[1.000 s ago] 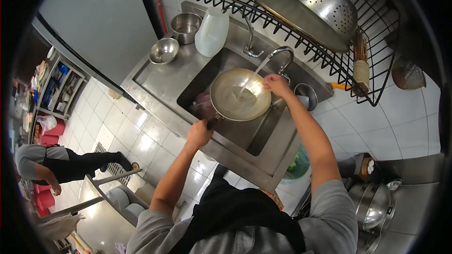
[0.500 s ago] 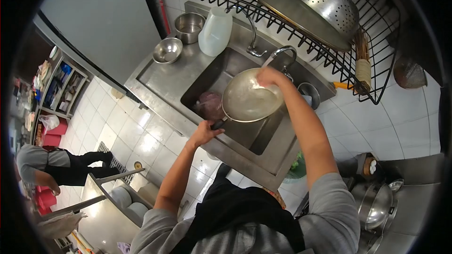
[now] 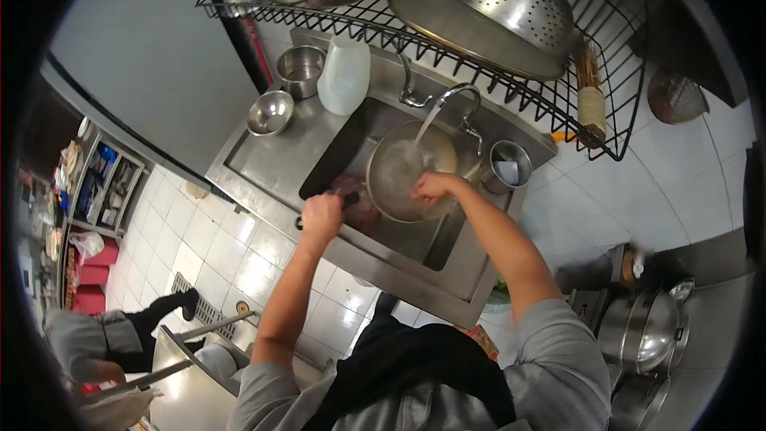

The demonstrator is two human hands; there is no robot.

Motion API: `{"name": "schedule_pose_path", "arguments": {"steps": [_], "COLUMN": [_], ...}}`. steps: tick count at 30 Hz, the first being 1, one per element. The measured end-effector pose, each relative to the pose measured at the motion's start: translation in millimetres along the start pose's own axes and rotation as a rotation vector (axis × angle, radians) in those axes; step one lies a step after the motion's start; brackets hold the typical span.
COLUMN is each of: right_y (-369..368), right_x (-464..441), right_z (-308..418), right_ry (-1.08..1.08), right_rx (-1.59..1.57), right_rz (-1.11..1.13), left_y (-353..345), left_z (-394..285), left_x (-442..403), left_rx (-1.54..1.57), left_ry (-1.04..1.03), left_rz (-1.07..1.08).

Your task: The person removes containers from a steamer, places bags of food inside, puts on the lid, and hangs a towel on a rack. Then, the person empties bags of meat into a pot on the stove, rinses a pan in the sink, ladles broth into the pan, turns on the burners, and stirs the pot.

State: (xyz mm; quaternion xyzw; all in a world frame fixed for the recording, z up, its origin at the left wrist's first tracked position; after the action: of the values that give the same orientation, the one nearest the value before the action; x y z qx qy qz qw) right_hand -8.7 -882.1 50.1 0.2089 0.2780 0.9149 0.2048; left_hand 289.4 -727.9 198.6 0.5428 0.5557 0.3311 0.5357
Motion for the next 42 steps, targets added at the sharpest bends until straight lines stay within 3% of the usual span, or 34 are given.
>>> {"name": "schedule_pose_path", "arguments": {"steps": [1, 2, 3, 4, 7, 9, 11, 12, 13, 14, 17, 19, 20, 21, 22, 23, 24, 25, 26, 27, 29, 31, 33, 34, 35, 36, 37, 38, 39, 40, 42], "right_y": [13.0, 27.0, 40.6, 45.4, 49.1, 53.8, 59.7, 61.8, 64.3, 68.7, 98.2, 122.3, 123.0, 120.3, 113.5, 106.6, 99.5, 79.9, 55.7, 30.1, -30.8, -111.3, -197.5, -255.6, -315.7, -366.4, -423.8, -533.0, -549.5, -590.2, -684.5], "right_x": [21.9, 41.3, 63.4, 88.5, 101.5, 93.3, 87.0, 86.2, 84.4, 82.4, 82.0, 88.4, 70.3, 59.2, 72.9, 87.7, 90.4, 117.1, 136.9, 154.1, 218.1, 295.3, 377.1, 406.9, 444.0, 478.3, 514.8, 526.5, 571.3, 597.2, 633.8], "right_z": [-22.2, -29.2, -34.7, -31.4, -60.4, -57.3, -65.8, -60.7, -55.9, -46.5, -3.3, 20.1, -12.9, -45.0, -27.4, -7.0, -13.0, 23.3, 37.7, 38.1, 73.3, 107.4, 124.6, 104.3, 98.3, 105.8, 111.9, 45.9, 112.1, 138.2, 178.4], "right_ry": [-0.15, -0.349, -0.498, -0.67, -0.63, -0.402, -0.142, -0.105, -0.07, -0.034, 0.056, -0.22, -0.298, -0.372, -0.308, -0.238, -0.27, -0.48, -0.432, -0.368, -0.2, -0.156, -0.45, -0.364, -0.578, -0.73, -1.059, -0.98, -1.199, -1.4, -1.532], "right_rx": [0.071, -0.143, -0.382, -0.924, -1.286, -1.53, -1.781, -1.818, -1.853, -1.887, -1.66, -1.548, -1.467, -1.381, -1.132, -0.888, -0.62, -0.218, -0.322, -0.201, -0.712, -0.599, -0.529, -0.334, -0.197, -0.347, -0.37, 0.128, -0.209, -0.346, -0.425], "right_rz": [-0.101, -0.293, -0.538, -0.866, -1.183, -1.38, -1.551, -1.609, -1.668, -1.724, -1.754, -1.704, -1.609, -1.526, -1.471, -1.437, -1.611, -1.531, -1.51, -1.451, -1.298, -1.481, -1.376, -1.551, -1.544, -1.517, -1.353, -1.354, -1.339, -1.219, -1.413], "left_y": [6.6, 1.1, 5.8, 8.3, 32.8, 44.9, 60.6, 73.5, 82.5, 86.2, 96.4, 92.8, 131.2, 128.6, 124.7, 118.6, 128.6, 140.2, 144.5, 153.2, 156.9, 156.8, 146.2, 159.4, 112.3, 89.4, 81.0, 77.8, 72.7, 42.1, -1.1], "left_z": [7.8, 26.3, 38.4, 53.4, 81.1, 98.4, 112.1, 112.8, 116.3, 118.2, 144.4, 173.0, 128.5, 143.6, 159.4, 175.7, 162.7, 144.7, 134.8, 122.1, 96.5, 65.4, 39.8, -39.5, 3.3, -23.1, -62.9, -132.6, -198.0, -232.7, -322.2], "left_x": [-3.1, -5.3, -6.3, -6.7, -5.0, -1.3, 6.0, 9.3, 11.7, 17.2, 32.6, 41.7, 38.2, 46.1, 53.3, 60.9, 65.4, 70.8, 74.6, 76.2, 73.7, 73.6, 63.0, 72.2, 50.8, 45.2, 54.5, 65.3, 75.1, 76.0, 102.1], "left_rx": [-0.134, -0.199, -0.291, -0.31, -0.281, -0.36, -0.29, -0.253, -0.309, -0.338, -0.403, -0.411, -0.461, -0.48, -0.5, -0.703, -0.677, -0.602, -0.617, -0.596, -0.68, -0.618, -0.488, -0.339, -0.338, -0.199, -0.061, -0.047, -0.041, 0.081, 0.303], "left_ry": [0.007, -0.002, -0.015, -0.015, 0.003, -0.065, 0.016, 0.004, 0.06, 0.0, -0.034, -0.023, 0.034, -0.002, -0.037, 0.108, -0.006, -0.036, -0.022, -0.207, 0.067, -0.075, -0.055, -0.328, -0.163, -0.338, -0.512, -0.442, -0.377, -0.456, -0.596], "left_rz": [-0.003, -0.101, -0.153, -0.222, -0.407, -0.588, -0.58, -0.653, -0.586, -0.697, -0.847, -0.892, -0.845, -0.875, -0.906, -0.783, -0.92, -0.882, -0.867, -0.918, -0.596, -0.63, -0.439, -0.77, -0.397, -0.454, -0.511, -0.302, -0.088, -0.022, 0.146]}}
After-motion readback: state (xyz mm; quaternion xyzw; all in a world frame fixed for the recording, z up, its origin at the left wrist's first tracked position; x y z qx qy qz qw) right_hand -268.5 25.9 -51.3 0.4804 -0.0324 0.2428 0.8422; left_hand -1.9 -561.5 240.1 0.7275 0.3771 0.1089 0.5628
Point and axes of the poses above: each hand's wrist, its own x-axis away from the middle knuckle, its own y-axis out of the back of the hand, z = x × y, the point moved 4 cm from there along -x, towards the middle knuckle, and after that the axes turned 5 degrees about -z, right-handed, at the moved point
